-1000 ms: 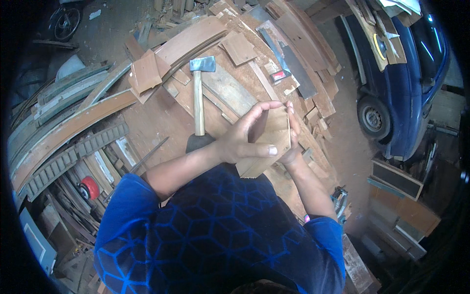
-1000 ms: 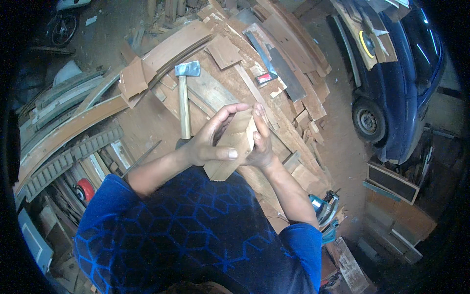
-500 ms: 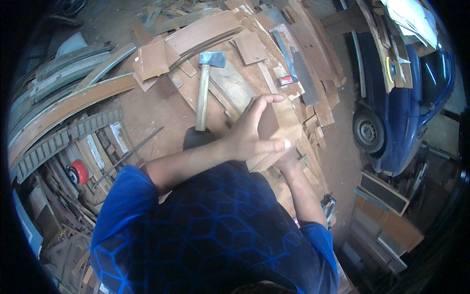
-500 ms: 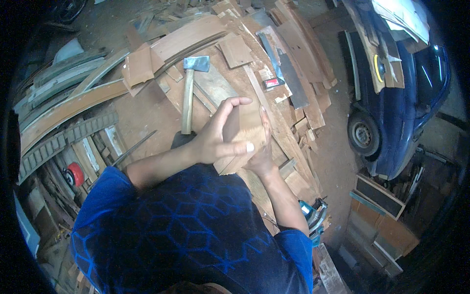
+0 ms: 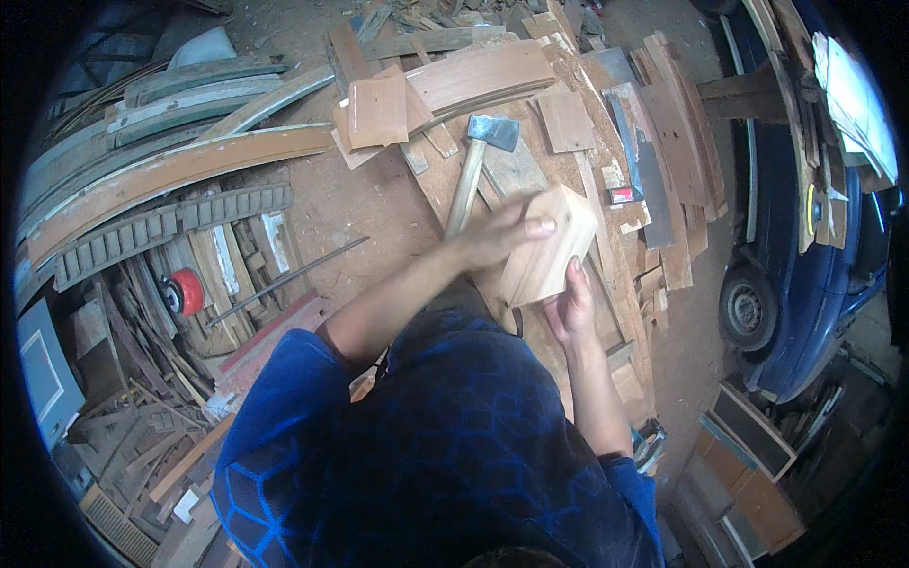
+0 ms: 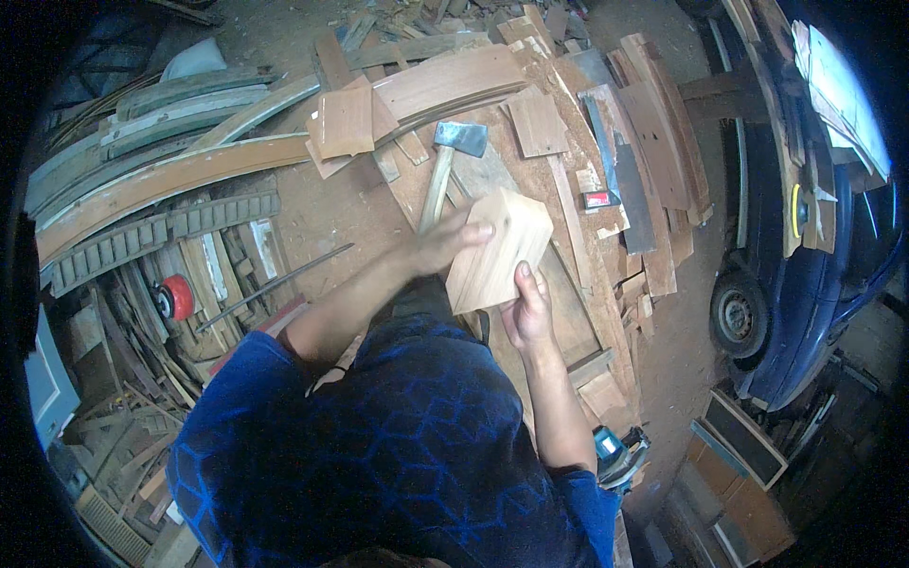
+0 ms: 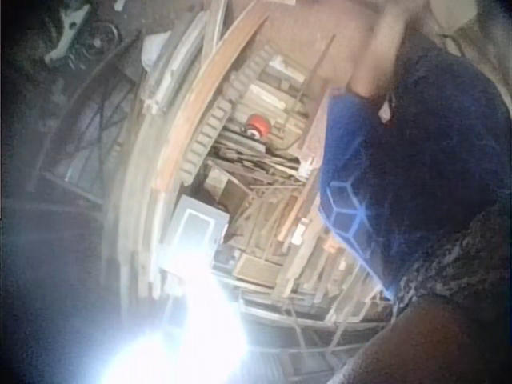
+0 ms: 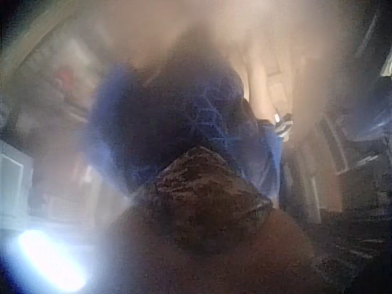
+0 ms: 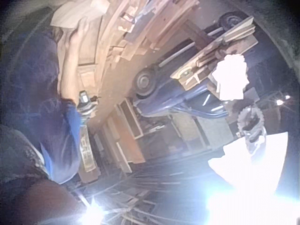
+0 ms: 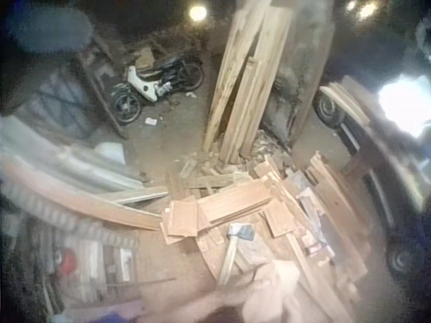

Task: The person uses a circular saw to cut a long wooden plank into smaller rectangular pieces. They position the wood on a workbench, align a guide, and make several cuts, then inspect the resulting pieces.

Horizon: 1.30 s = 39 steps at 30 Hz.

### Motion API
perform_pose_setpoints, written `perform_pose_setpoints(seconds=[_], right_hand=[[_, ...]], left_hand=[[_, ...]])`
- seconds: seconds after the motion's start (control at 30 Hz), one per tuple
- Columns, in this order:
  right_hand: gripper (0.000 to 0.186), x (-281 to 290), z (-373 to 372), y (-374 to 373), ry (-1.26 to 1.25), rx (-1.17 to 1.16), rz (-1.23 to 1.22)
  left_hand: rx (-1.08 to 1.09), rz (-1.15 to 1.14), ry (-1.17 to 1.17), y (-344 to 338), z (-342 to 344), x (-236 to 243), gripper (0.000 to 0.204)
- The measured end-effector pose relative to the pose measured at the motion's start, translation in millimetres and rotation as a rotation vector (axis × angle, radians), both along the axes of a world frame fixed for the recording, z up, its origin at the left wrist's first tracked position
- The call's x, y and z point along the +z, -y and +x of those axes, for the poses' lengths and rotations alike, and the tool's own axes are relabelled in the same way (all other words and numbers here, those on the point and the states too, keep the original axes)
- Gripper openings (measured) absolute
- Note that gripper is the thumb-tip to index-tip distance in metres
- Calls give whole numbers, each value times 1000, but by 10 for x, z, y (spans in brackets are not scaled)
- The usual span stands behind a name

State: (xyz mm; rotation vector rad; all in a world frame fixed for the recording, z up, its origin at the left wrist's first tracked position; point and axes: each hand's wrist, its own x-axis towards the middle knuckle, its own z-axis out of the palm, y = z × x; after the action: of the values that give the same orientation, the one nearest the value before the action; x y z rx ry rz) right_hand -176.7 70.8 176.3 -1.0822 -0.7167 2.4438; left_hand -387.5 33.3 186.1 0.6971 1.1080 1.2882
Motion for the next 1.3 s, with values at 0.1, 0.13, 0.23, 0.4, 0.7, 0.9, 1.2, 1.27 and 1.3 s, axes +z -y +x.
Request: perform_pose_setpoints(seconds=[0.1, 0.13, 0.23, 0.4, 0.7, 0.9, 1.2, 1.27, 1.3], right_hand=[[72, -208, -124, -131, 295, -51, 24], [72, -351, -151, -183, 447, -58, 187], [70, -801, -247, -346, 630, -109, 411], [69, -1473, -542, -503, 708, -234, 529], [76, -1756, -555, -466, 1147, 280, 743], [82, -1431, -509, -393, 893, 39, 918], [98, 48, -590, -292, 136, 277, 511], [99, 220, -397, -232, 55, 228, 541], [100, 272, -268, -195, 11, 204, 551]], left_hand=[[284, -127, -970, -12, -733, -741, 83], [465, -330, -1349, 23, -1053, -996, 95], [746, -957, -1412, -16, -1845, -1140, 136], [538, -1141, -1210, -219, -2194, -1313, 141], [523, -1371, -1023, -633, -2113, -1049, 143], [476, -1021, -990, -435, -2063, -967, 131], [368, -89, 235, 196, -11, -203, 94], [387, -35, 366, 247, 359, -51, 91], [405, -36, 439, 284, 498, 39, 90]])
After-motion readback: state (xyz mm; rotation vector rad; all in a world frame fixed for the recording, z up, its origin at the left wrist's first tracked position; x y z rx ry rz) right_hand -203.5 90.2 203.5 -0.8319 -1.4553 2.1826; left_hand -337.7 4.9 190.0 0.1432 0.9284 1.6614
